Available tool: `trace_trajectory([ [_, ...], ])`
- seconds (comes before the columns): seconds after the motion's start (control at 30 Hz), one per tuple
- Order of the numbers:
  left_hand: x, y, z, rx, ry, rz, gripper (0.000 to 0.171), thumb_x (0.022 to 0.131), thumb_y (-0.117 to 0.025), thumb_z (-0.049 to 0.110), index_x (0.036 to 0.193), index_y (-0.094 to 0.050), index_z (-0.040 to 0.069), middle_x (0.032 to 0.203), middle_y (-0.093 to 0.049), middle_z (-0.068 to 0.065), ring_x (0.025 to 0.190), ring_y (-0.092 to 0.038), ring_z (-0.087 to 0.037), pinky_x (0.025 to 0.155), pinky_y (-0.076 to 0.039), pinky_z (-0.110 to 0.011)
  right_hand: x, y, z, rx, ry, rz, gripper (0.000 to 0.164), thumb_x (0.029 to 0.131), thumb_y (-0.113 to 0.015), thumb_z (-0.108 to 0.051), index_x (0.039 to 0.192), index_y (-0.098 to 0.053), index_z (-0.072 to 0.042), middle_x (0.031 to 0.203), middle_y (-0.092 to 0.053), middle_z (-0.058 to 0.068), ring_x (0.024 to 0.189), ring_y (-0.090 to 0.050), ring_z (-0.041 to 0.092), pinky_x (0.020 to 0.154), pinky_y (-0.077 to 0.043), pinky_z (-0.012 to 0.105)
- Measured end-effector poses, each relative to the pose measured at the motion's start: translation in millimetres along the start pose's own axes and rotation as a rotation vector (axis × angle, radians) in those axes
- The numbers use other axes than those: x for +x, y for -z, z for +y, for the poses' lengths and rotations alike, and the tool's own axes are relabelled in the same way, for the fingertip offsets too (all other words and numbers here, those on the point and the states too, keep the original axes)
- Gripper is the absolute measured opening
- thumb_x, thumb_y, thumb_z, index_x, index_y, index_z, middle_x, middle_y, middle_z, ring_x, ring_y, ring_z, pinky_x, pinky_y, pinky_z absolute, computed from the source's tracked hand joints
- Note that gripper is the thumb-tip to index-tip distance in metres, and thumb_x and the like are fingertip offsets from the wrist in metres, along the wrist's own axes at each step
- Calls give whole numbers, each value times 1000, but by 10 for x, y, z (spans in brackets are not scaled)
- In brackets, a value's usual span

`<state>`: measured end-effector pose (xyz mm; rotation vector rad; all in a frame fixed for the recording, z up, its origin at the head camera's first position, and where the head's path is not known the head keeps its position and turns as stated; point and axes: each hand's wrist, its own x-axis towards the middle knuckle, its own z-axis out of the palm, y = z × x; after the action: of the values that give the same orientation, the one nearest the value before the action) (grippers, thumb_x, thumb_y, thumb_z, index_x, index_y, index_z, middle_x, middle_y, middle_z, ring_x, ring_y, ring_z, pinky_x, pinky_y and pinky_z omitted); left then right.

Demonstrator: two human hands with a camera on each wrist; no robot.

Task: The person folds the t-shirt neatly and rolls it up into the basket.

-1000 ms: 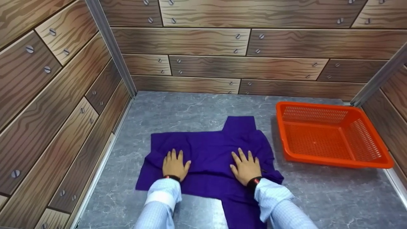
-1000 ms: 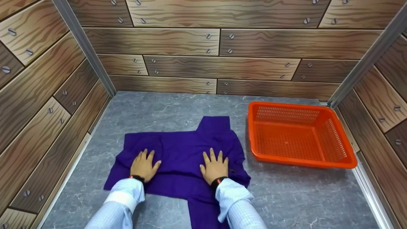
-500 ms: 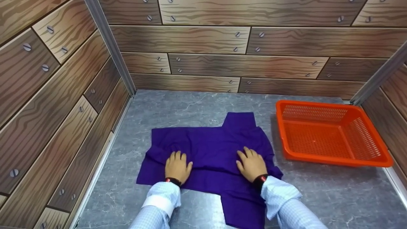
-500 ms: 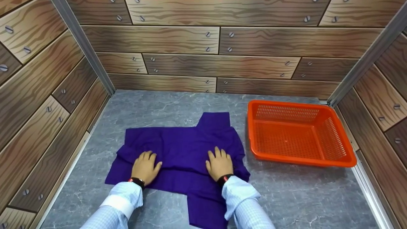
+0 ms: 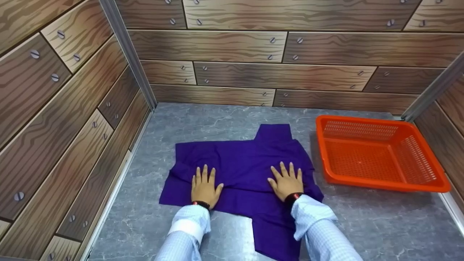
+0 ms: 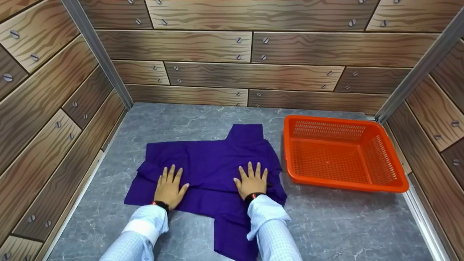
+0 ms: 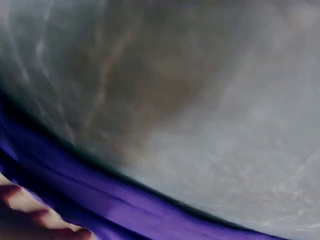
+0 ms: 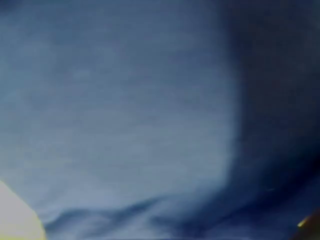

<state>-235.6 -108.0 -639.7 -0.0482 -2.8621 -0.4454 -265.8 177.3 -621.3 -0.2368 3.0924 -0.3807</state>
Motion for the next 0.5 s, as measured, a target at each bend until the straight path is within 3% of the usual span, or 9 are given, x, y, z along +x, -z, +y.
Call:
trace_trajectory([
  [0.1, -117, 32, 101, 67, -17, 136, 59, 82, -72, 41, 122, -56, 2, 130, -53, -21, 124, -48, -41, 96, -46, -53, 21, -25, -57, 11, 48, 47, 52, 99, -51, -42, 144, -51, -16, 156, -35, 18, 146, -24, 48, 116, -18, 66],
  [0.2, -244, 36, 195, 131, -20, 163, 61, 75, -76, 49, 108, -53, 3, 113, -53, -18, 104, -53, -36, 77, -48, -48, 17, -72, -113, 32, 110, 93, 50, 97, -54, -40, 144, -51, -22, 157, -36, 16, 144, -28, 49, 114, -22, 66],
  [0.27, -301, 30, 234, 148, -10, 115, 65, 74, -75, 56, 107, -52, 4, 113, -53, -16, 102, -53, -34, 75, -48, -47, 6, -107, -149, 46, 138, 100, 50, 96, -54, -42, 144, -51, -27, 157, -36, 15, 143, -28, 50, 113, -20, 68],
  [0.37, -340, 6, 254, 143, 18, 11, 75, 76, -70, 64, 117, -54, 4, 123, -54, -18, 116, -53, -38, 89, -48, -54, -13, -183, -187, 59, 159, 63, 51, 96, -53, -46, 145, -48, -32, 159, -33, 13, 144, -24, 52, 113, -14, 71],
  [0.5, -346, -24, 236, 103, 61, -131, 89, 79, -62, 70, 137, -49, 5, 144, -47, -18, 137, -39, -44, 105, -35, -68, -21, -262, -215, 43, 140, -33, 54, 96, -47, -56, 148, -41, -40, 163, -25, 9, 147, -14, 51, 111, -6, 76],
])
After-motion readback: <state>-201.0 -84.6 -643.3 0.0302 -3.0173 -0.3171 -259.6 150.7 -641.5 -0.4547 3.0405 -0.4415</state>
